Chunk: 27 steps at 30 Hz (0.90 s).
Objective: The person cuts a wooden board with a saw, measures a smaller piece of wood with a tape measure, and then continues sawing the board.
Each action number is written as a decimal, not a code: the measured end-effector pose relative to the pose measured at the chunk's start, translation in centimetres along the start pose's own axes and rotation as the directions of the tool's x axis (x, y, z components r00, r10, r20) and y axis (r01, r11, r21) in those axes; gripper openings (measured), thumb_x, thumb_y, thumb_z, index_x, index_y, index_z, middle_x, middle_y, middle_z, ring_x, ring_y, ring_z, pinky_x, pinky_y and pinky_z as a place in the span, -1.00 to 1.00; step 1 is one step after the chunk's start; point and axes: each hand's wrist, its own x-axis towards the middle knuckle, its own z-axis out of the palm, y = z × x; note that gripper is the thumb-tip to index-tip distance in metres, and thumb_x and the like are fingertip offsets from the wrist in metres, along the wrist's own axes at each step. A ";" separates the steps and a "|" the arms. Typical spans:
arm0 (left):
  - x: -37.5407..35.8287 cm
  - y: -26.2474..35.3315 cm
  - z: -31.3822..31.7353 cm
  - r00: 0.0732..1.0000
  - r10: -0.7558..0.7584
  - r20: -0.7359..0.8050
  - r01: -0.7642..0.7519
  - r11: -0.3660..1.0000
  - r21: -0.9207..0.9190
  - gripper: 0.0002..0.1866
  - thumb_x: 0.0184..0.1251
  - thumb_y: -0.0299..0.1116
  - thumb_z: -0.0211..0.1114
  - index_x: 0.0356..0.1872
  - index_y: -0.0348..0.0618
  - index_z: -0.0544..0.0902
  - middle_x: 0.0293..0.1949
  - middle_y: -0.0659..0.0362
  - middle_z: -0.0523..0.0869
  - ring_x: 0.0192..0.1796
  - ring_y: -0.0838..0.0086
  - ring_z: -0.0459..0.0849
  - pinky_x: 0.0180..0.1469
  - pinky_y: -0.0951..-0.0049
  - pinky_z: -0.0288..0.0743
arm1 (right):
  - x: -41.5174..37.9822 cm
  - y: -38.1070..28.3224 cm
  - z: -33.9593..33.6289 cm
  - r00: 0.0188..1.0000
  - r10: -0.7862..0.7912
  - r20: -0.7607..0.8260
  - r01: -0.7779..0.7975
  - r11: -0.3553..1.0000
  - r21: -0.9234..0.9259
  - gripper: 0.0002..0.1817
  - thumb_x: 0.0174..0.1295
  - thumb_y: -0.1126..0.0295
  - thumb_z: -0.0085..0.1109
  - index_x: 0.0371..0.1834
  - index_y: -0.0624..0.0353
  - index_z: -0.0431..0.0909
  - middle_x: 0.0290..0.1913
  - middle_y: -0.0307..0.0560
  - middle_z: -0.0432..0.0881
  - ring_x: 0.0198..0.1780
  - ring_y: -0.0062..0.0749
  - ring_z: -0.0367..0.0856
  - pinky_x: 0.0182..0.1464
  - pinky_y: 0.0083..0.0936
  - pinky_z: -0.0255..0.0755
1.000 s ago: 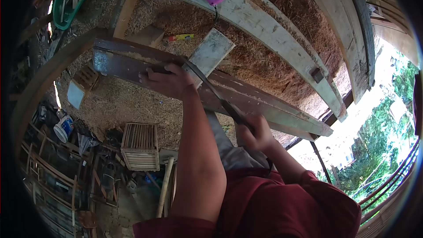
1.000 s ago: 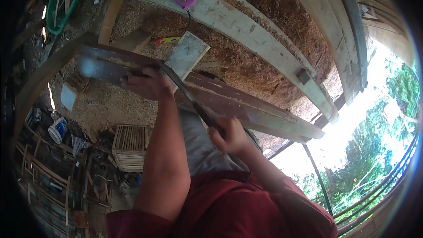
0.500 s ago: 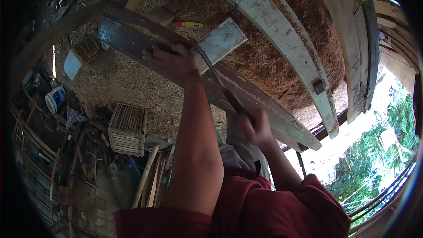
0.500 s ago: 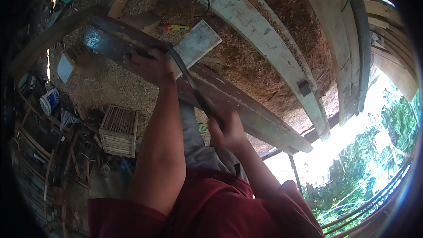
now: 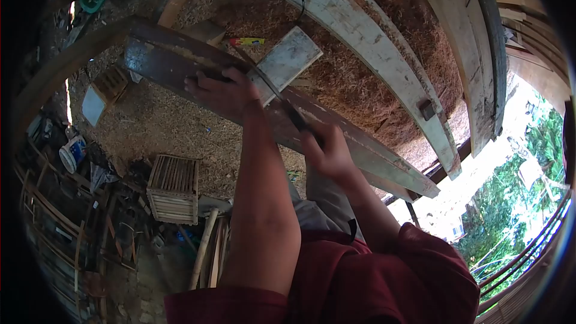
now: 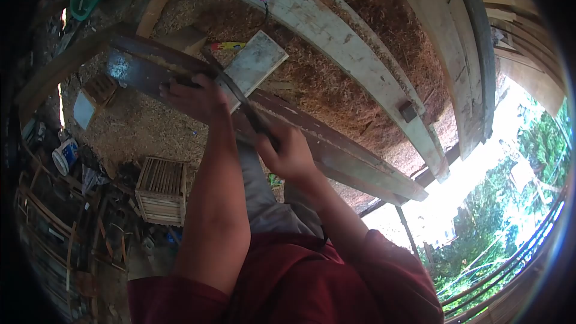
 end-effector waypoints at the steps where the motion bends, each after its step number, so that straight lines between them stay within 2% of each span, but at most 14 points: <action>1: 0.1 0.3 0.1 1.000 -0.004 0.005 0.004 1.000 -0.010 -0.33 0.46 -0.12 0.09 0.49 -0.31 0.35 0.62 -0.28 0.18 0.69 -0.20 0.18 0.61 -0.24 0.33 | -1.2 -0.1 -0.7 1.000 -0.014 0.023 0.014 1.000 -0.008 -0.65 0.38 0.29 0.16 -0.49 0.32 0.48 -0.64 -0.04 0.33 -0.56 -0.41 0.30 -0.46 -0.27 0.21; 4: -0.1 -0.1 -0.1 1.000 -0.012 0.021 0.012 1.000 -0.003 -0.33 0.46 -0.11 0.08 0.49 -0.31 0.35 0.63 -0.29 0.18 0.68 -0.21 0.19 0.60 -0.23 0.33 | -5.8 -0.1 -2.9 0.995 -0.060 0.081 0.060 0.998 0.009 -0.69 0.43 0.35 0.14 -0.47 0.32 0.52 -0.62 -0.01 0.39 -0.54 -0.37 0.33 -0.44 -0.26 0.26; 7: 0.1 0.3 -0.1 1.000 -0.001 0.009 0.001 1.000 0.004 -0.32 0.47 -0.09 0.06 0.48 -0.35 0.35 0.62 -0.32 0.17 0.67 -0.23 0.19 0.60 -0.23 0.31 | -1.0 1.0 -0.1 0.990 -0.131 -0.049 0.126 0.988 -0.090 -0.67 0.45 0.33 0.16 -0.47 0.32 0.55 -0.63 -0.01 0.41 -0.55 -0.33 0.40 -0.42 -0.28 0.32; 9: 0.0 0.3 -0.2 1.000 -0.003 0.005 0.003 1.000 0.003 -0.30 0.48 -0.08 0.05 0.46 -0.43 0.36 0.61 -0.38 0.16 0.66 -0.28 0.19 0.61 -0.24 0.25 | 1.1 -0.3 0.7 0.988 -0.142 -0.066 0.139 0.989 -0.058 -0.70 0.45 0.33 0.17 -0.38 0.35 0.61 -0.61 0.02 0.44 -0.53 -0.37 0.43 -0.40 -0.29 0.34; 11: -0.1 0.3 0.0 0.999 -0.029 0.014 0.029 1.000 -0.001 -0.31 0.49 -0.07 0.05 0.48 -0.36 0.35 0.63 -0.32 0.16 0.68 -0.23 0.18 0.61 -0.22 0.29 | 0.5 -0.5 0.5 0.997 -0.070 0.036 0.072 0.995 -0.062 -0.73 0.45 0.34 0.18 -0.33 0.35 0.65 -0.60 0.02 0.45 -0.52 -0.38 0.43 -0.40 -0.29 0.34; 12: -0.1 0.1 0.0 0.999 -0.026 0.027 0.026 1.000 -0.001 -0.31 0.49 -0.07 0.06 0.50 -0.32 0.35 0.64 -0.29 0.16 0.69 -0.21 0.17 0.61 -0.21 0.31 | -2.0 0.0 0.0 0.993 -0.118 0.000 0.117 0.991 -0.068 -0.74 0.43 0.35 0.19 -0.34 0.34 0.64 -0.60 0.00 0.43 -0.50 -0.43 0.39 -0.41 -0.29 0.31; 14: 0.3 0.9 0.3 1.000 -0.013 0.014 0.013 1.000 0.008 -0.31 0.49 -0.07 0.06 0.49 -0.33 0.35 0.64 -0.29 0.16 0.70 -0.21 0.16 0.61 -0.22 0.31 | -6.1 0.0 -2.6 0.999 -0.039 0.037 0.038 0.998 0.040 -0.73 0.39 0.36 0.20 -0.42 0.34 0.56 -0.60 -0.02 0.40 -0.50 -0.47 0.37 -0.42 -0.29 0.28; 16: -0.4 -0.2 -0.6 1.000 -0.001 0.031 0.000 0.999 0.036 -0.31 0.50 -0.06 0.05 0.49 -0.36 0.35 0.64 -0.31 0.15 0.69 -0.23 0.15 0.61 -0.22 0.29 | -6.1 -0.8 -1.9 0.999 0.023 0.046 -0.024 1.000 0.009 -0.72 0.38 0.35 0.19 -0.43 0.35 0.55 -0.60 -0.01 0.39 -0.50 -0.50 0.36 -0.42 -0.29 0.27; 17: -0.1 0.0 -0.2 1.000 0.005 0.017 -0.006 1.000 0.023 -0.30 0.51 -0.05 0.04 0.50 -0.38 0.34 0.64 -0.33 0.15 0.69 -0.23 0.15 0.62 -0.21 0.27 | -4.7 -1.0 -1.7 0.999 0.024 0.041 -0.024 1.000 -0.013 -0.72 0.38 0.34 0.19 -0.43 0.35 0.54 -0.59 -0.01 0.39 -0.50 -0.51 0.36 -0.42 -0.29 0.27; 18: 0.0 0.1 -0.1 1.000 0.009 0.009 -0.009 1.000 0.019 -0.29 0.51 -0.05 0.03 0.50 -0.40 0.34 0.64 -0.35 0.15 0.69 -0.24 0.14 0.62 -0.21 0.25 | -2.2 -0.4 -0.2 0.999 -0.049 0.006 0.049 0.999 -0.019 -0.72 0.37 0.33 0.19 -0.41 0.34 0.56 -0.59 -0.01 0.39 -0.50 -0.50 0.35 -0.41 -0.27 0.28; 21: 0.0 0.2 -0.4 0.999 -0.025 0.028 0.026 0.998 -0.053 -0.29 0.52 -0.05 0.02 0.51 -0.39 0.33 0.65 -0.33 0.14 0.69 -0.24 0.14 0.62 -0.21 0.27 | 1.4 -1.1 0.7 1.000 -0.011 -0.007 0.012 0.998 0.068 -0.72 0.39 0.35 0.16 -0.41 0.35 0.56 -0.59 0.00 0.39 -0.50 -0.50 0.35 -0.39 -0.28 0.29; 22: -0.2 0.1 -0.3 1.000 -0.019 0.024 0.020 0.999 -0.035 -0.30 0.50 -0.07 0.05 0.50 -0.37 0.34 0.65 -0.31 0.15 0.69 -0.23 0.14 0.60 -0.22 0.30 | 0.0 0.0 -0.2 1.000 -0.007 0.023 0.007 1.000 -0.017 -0.70 0.41 0.34 0.18 -0.42 0.36 0.56 -0.59 -0.02 0.41 -0.48 -0.47 0.38 -0.38 -0.29 0.31; 25: -0.3 0.2 0.1 0.999 -0.033 0.024 0.033 0.999 -0.006 -0.32 0.46 -0.10 0.11 0.49 -0.31 0.36 0.65 -0.25 0.16 0.70 -0.22 0.16 0.57 -0.25 0.37 | -5.8 0.2 -3.6 0.992 -0.034 0.125 0.029 0.999 0.037 -0.71 0.43 0.35 0.20 -0.39 0.37 0.60 -0.58 -0.07 0.44 -0.45 -0.45 0.41 -0.36 -0.33 0.33; 27: 0.0 0.6 -0.5 0.998 -0.046 0.035 0.046 0.999 0.002 -0.32 0.45 -0.10 0.11 0.49 -0.30 0.37 0.65 -0.24 0.16 0.69 -0.21 0.17 0.56 -0.25 0.38 | -5.3 0.5 -2.7 0.998 -0.042 0.046 0.042 0.999 0.013 -0.72 0.44 0.37 0.19 -0.40 0.35 0.60 -0.59 -0.12 0.43 -0.46 -0.46 0.40 -0.37 -0.33 0.32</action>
